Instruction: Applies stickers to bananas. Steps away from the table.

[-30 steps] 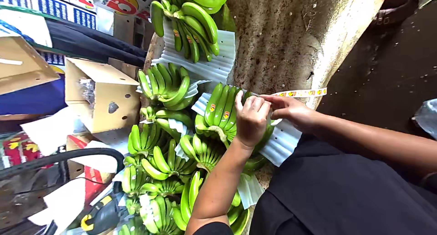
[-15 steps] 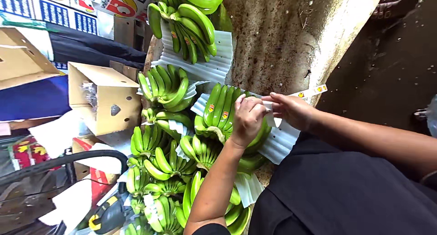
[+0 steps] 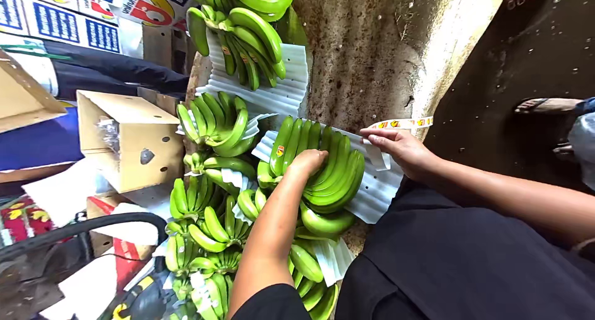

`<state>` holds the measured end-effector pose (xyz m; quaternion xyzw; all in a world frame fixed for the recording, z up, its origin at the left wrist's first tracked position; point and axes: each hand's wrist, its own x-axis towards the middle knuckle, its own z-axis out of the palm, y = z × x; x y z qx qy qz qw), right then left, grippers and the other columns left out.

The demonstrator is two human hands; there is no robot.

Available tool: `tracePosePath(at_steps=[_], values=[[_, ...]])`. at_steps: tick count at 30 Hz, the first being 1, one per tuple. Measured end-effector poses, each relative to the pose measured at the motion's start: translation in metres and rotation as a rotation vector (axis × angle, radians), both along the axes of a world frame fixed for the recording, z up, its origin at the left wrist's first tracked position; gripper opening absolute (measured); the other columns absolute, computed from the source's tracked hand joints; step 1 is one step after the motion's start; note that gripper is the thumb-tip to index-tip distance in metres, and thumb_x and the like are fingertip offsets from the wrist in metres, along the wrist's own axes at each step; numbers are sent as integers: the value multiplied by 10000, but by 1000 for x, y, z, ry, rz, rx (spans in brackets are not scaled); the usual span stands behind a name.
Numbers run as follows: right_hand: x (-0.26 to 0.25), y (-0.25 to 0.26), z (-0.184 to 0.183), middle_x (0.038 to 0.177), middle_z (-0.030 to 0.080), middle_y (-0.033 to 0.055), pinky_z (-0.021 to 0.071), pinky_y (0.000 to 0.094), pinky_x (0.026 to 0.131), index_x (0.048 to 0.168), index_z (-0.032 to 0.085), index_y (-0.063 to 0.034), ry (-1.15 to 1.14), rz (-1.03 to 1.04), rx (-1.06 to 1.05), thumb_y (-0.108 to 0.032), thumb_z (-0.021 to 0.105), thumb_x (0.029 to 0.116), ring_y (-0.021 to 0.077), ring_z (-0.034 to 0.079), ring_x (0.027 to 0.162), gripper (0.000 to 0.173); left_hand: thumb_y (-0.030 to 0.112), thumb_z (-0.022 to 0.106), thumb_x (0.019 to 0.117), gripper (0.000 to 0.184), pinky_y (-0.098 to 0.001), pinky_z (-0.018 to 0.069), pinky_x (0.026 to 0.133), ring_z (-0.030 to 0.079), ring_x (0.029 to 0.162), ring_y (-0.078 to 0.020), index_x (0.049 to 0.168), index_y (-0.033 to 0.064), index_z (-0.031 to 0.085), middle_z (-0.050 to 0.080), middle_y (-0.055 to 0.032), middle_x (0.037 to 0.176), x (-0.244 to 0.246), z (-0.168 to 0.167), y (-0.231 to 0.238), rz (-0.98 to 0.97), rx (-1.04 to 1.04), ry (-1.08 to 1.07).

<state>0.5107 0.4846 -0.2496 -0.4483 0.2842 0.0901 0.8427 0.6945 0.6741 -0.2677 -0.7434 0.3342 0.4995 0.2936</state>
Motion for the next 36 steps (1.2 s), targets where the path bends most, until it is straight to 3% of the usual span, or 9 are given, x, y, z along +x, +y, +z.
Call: tracePosePath(at_steps=[3,9,13,19,24,26,29,32,36], values=[[-1,-1,-3,1124,714,93,561,278,799,1292,659,-27,-19,-11,-45,79,552,981,109,679,900,346,143,712,956,551,-660,506,936,641,1137,-487,1447,53,478,646,-274,1234,-4,8,-8,49,-90,-181],[0,3,-4,1171,698,105,552,261,675,1457,526,-61,-74,82,-128,163,591,907,103,654,770,597,28,734,893,120,-430,548,956,673,1059,-265,1003,-21,740,702,-165,1071,-47,52,-35,345,-1201,-114],[1,8,-1,1242,684,129,551,312,686,1571,377,-112,-148,249,-240,171,602,876,149,662,806,784,22,764,842,151,-549,497,979,686,1053,-328,992,7,770,728,-162,1062,-73,58,-45,131,-1229,-160],[4,4,12,1364,602,132,529,282,915,1507,452,-49,-96,264,13,84,617,907,129,640,1076,637,57,700,896,84,-626,423,1066,735,951,-265,895,74,782,757,-92,938,-90,45,-31,-152,-1415,-525],[9,0,14,1313,621,70,494,426,976,1422,549,-100,84,185,291,-317,440,1091,193,590,1204,411,40,681,914,91,-532,439,1100,724,1046,-260,879,64,761,767,-109,999,-93,38,-21,-171,-1597,-539],[13,1,6,1181,692,37,522,367,900,1343,605,-97,173,38,285,-337,441,1096,143,652,1064,382,29,674,924,83,-444,512,1054,719,1082,-265,911,-6,748,757,-161,1050,-87,46,-16,84,-1559,-315],[17,-6,-12,1171,688,34,535,250,721,1361,552,-95,192,-200,249,-18,498,1045,84,653,835,329,11,652,958,100,-436,560,949,705,1008,-249,1028,-46,694,716,-163,1047,-57,65,-7,369,-1066,-18],[16,-13,-13,1209,607,67,589,292,748,1444,466,-124,149,-238,279,149,504,954,142,675,889,562,24,577,1012,169,-559,518,971,683,1063,-348,1151,-20,663,700,-192,1106,-33,57,-4,226,-472,128],[11,-14,-1,1239,598,85,530,324,765,1409,531,-87,109,-38,109,103,584,937,160,616,939,512,66,507,1054,234,-584,472,1005,648,1140,-387,1229,4,649,683,-214,1174,-31,37,-10,99,-192,214]])
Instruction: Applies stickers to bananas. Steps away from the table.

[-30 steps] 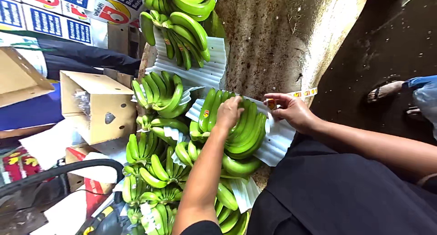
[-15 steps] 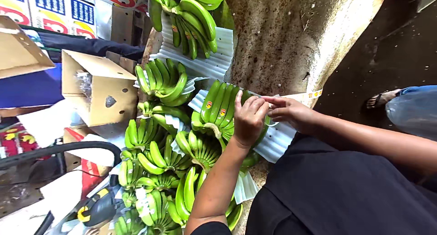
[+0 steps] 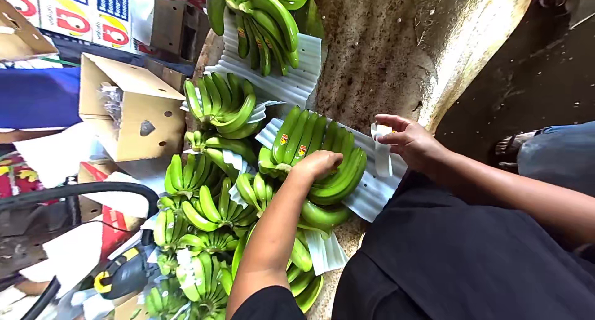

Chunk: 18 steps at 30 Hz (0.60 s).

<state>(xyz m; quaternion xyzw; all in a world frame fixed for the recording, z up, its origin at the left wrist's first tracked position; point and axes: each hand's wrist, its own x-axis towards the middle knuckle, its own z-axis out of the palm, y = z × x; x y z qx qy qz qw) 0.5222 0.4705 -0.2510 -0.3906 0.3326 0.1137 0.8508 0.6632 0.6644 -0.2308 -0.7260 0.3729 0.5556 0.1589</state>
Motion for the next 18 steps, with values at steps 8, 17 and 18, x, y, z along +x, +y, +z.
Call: tracePosePath(at_steps=[8,17,18], values=[[-6,6,9,1129,695,104,570,294,724,1368,582,-39,-104,80,-111,132,522,963,149,679,820,443,140,691,974,470,-611,515,962,647,1136,-446,1390,7,518,623,-259,1256,-15,-5,0,152,-134,-299],[-5,16,30,1092,694,127,556,293,787,1501,466,-35,-328,459,-418,70,635,913,107,659,853,621,61,751,856,135,-506,522,974,710,1025,-301,984,40,790,746,-145,1033,-78,36,-22,273,-1140,-710],[-4,18,33,1153,692,123,550,299,840,1503,465,-41,-353,496,-421,71,632,894,110,665,934,641,60,743,854,85,-516,517,971,723,975,-285,924,57,791,752,-126,982,-82,37,-20,239,-1145,-801]])
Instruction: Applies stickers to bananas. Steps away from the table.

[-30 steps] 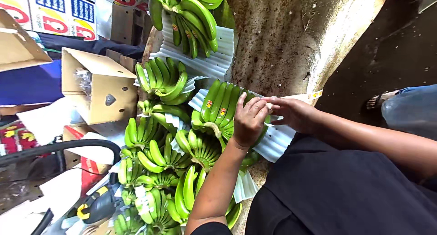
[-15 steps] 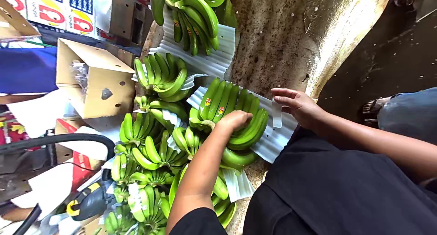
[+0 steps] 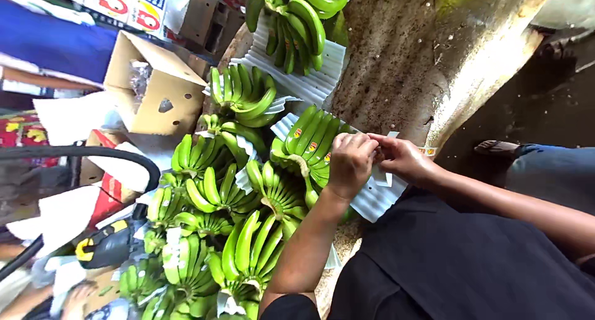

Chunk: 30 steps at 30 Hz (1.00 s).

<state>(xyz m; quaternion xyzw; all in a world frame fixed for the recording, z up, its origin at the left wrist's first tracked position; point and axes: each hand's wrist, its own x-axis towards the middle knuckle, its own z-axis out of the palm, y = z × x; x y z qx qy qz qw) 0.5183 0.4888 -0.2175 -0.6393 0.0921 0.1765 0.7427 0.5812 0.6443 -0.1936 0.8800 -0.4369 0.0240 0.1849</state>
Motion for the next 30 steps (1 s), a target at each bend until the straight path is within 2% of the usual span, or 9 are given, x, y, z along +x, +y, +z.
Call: tracePosePath(at_steps=[2,4,9,12,14,19,23,27,30], values=[[1,4,7,1331,640,121,529,297,958,1518,452,-50,-4,50,70,55,616,886,119,644,1131,661,41,716,860,69,-536,490,1000,723,938,-259,859,79,774,744,-97,924,-8,4,8,50,-14,-126],[3,9,15,1381,606,101,515,278,980,1509,457,-48,30,38,232,26,562,899,109,623,1165,624,29,684,875,118,-554,466,1041,721,968,-260,901,84,784,746,-93,942,-16,4,19,86,-76,-261],[11,34,39,1101,694,61,549,310,888,1358,572,-19,242,-95,480,-183,346,1106,127,674,979,376,57,633,942,128,-533,415,1121,691,1117,-284,922,88,755,752,-118,1061,-26,-4,52,102,-294,-443],[12,48,36,1055,693,61,566,257,774,1327,603,-12,140,-151,300,15,490,1031,90,665,840,317,149,660,986,122,-401,451,1107,649,1178,-213,908,81,724,730,-103,1084,-35,-1,64,143,-564,-226],[9,53,33,1105,696,78,564,245,736,1367,574,-29,5,-93,127,118,589,915,72,655,803,476,171,692,970,118,-334,478,1060,615,1183,-183,954,60,725,697,-93,1101,-35,5,71,218,-646,-111],[0,64,35,1180,669,127,577,299,700,1421,541,-39,-156,129,-176,69,645,881,106,652,743,560,-23,700,871,522,-453,503,1023,697,1079,-295,1382,1,600,742,-156,1134,-33,4,72,223,-375,-155],[-1,68,41,1164,691,103,554,277,821,1340,594,2,-144,146,-147,78,667,861,86,656,919,490,-62,667,871,514,-470,498,1049,744,990,-270,1377,6,606,760,-153,1073,-35,3,75,170,-311,-229],[0,70,47,1216,688,103,533,275,894,1526,402,-48,13,125,59,79,628,882,89,660,1032,694,-38,655,905,492,-527,437,1117,748,1005,-260,1392,-4,588,768,-144,1045,-38,5,83,119,-270,-198],[0,72,48,1167,692,73,521,255,936,1355,546,15,90,87,236,74,540,927,65,651,1022,432,-33,631,924,425,-522,435,1108,739,953,-254,1341,47,643,750,-134,945,-41,4,87,86,-262,-302]])
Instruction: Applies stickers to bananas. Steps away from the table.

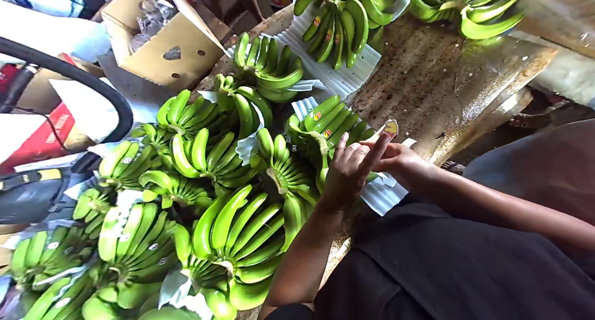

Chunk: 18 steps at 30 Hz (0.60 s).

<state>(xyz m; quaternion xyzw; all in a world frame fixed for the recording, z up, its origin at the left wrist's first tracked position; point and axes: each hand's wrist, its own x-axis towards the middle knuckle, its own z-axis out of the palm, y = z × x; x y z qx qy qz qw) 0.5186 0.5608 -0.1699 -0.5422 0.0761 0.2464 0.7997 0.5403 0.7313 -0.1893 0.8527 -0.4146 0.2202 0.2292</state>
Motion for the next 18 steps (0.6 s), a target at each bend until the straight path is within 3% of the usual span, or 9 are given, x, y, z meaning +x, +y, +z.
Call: tracePosePath(at_steps=[2,6,9,15,18], values=[[1,-1,1,1170,671,63,519,283,952,1318,559,10,67,-21,119,29,442,972,90,640,1046,366,-22,605,949,346,-485,411,1134,723,1001,-217,1266,96,677,742,-106,955,0,-2,2,7,-30,-90],[-2,6,9,1238,651,41,509,365,998,1390,518,-46,141,-46,312,-75,359,978,134,618,1152,443,36,529,1021,176,-424,367,1167,660,1122,-177,1133,125,632,696,-71,1040,6,-6,9,21,-121,-273],[-5,13,11,1297,630,82,496,398,1037,1464,455,-34,153,-68,418,-138,311,1019,174,609,1199,479,62,521,1038,124,-433,367,1171,626,1190,-185,1120,135,579,666,-68,1100,8,-14,14,20,-167,-304],[-6,23,14,1231,675,82,506,416,1041,1395,522,-30,157,-107,553,-191,229,1054,191,642,1172,478,74,549,1031,142,-423,364,1164,618,1134,-178,1146,156,564,630,-62,1094,7,-19,20,73,-223,-356],[-5,29,14,1161,711,76,521,443,1020,1306,607,-43,97,-91,564,-261,275,1036,204,662,1140,480,98,546,1038,125,-418,360,1163,621,1094,-184,1136,167,578,625,-62,1051,3,-17,22,109,-285,-359]])
